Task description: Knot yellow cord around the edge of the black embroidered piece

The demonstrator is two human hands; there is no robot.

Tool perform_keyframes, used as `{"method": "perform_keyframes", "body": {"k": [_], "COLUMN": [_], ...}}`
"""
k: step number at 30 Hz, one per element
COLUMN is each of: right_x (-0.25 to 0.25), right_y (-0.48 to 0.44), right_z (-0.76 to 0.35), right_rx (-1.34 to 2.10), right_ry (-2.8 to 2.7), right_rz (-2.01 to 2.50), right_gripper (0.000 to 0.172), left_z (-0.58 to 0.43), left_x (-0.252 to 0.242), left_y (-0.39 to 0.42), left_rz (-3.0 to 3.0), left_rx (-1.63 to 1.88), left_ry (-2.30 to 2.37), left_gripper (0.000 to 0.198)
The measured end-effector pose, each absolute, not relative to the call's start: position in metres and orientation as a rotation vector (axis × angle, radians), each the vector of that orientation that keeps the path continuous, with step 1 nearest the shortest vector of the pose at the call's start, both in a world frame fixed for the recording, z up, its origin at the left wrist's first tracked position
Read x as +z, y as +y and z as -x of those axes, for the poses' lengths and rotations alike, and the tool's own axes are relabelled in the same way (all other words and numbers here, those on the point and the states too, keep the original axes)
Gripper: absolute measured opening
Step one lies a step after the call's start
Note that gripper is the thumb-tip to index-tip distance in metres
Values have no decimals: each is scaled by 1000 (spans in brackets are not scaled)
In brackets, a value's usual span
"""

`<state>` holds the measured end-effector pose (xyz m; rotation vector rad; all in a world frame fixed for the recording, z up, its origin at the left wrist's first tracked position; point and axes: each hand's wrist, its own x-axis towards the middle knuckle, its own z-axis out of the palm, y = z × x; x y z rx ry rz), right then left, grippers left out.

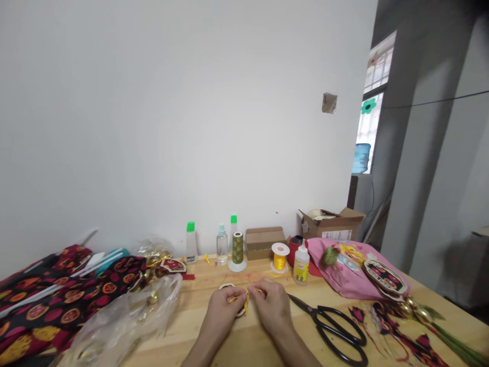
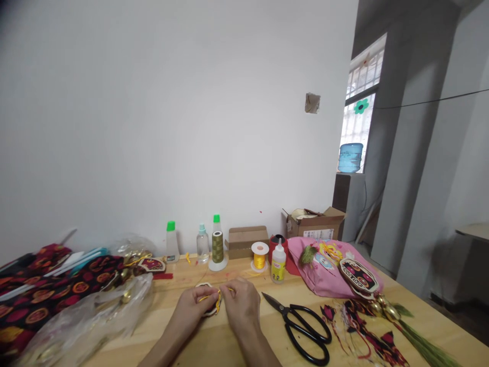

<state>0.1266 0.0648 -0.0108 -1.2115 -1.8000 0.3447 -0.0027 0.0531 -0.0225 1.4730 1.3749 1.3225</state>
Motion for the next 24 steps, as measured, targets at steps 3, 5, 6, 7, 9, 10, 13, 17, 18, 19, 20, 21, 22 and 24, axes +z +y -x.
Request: {"method": "perform_keyframes", "body": {"k": [3,5,6,7,9,10,13,17,18,19,20,21,22,24], "right_x": [-11,-12,-12,-12,-13,-13,-14,-14,-14,-14,-14,-14,-14,-14], "right_y": [65,66,66,66,67,67,67,66,67,67,67,67,68,68], "right_z": [-127,-127,-127,-127,-127,-127,-127,-127,-127,-127,-127,-127,-127,-128], "right_rx": [328,322,322,327,346,361,411,444,447,450,451,449,444,429], "right_ry": [-1800,-1797,-1798,-1798,-1793,-1785,-1763,-1778,-1787,-1796,-1804,-1808,-1812,-1816], "right_rz": [1216,1215,1219,1223,1226,1228,1233,1233,1233,1231,1226,1219,1214,1209], "right_gripper": [23,24,24,24,24,24,22,20,20,20,20,21,21,22], "left_z": [1,1,1,1,2,2,2,3,3,3,4,4,4,3], "left_x": [-22,-22,-22,-22,-23,-23,-23,-23,-23,-23,-23,-23,-23,-23], "left_y": [53,53,53,53,52,52,53,54,55,55,55,55,55,54], "left_rz": [-1481,-1488,-1490,-1489,-1473,-1460,-1400,-1342,-1345,-1357,-1374,-1394,-1410,-1431], "left_rx": [1319,1323,1326,1328,1338,1344,1358,1363,1357,1349,1338,1329,1323,1314], "left_ry": [1386,1389,1387,1383,1379,1380,1392,1374,1364,1352,1340,1331,1329,1338], "left_gripper": [29,29,29,29,28,28,28,28,28,29,29,29,29,29]}}
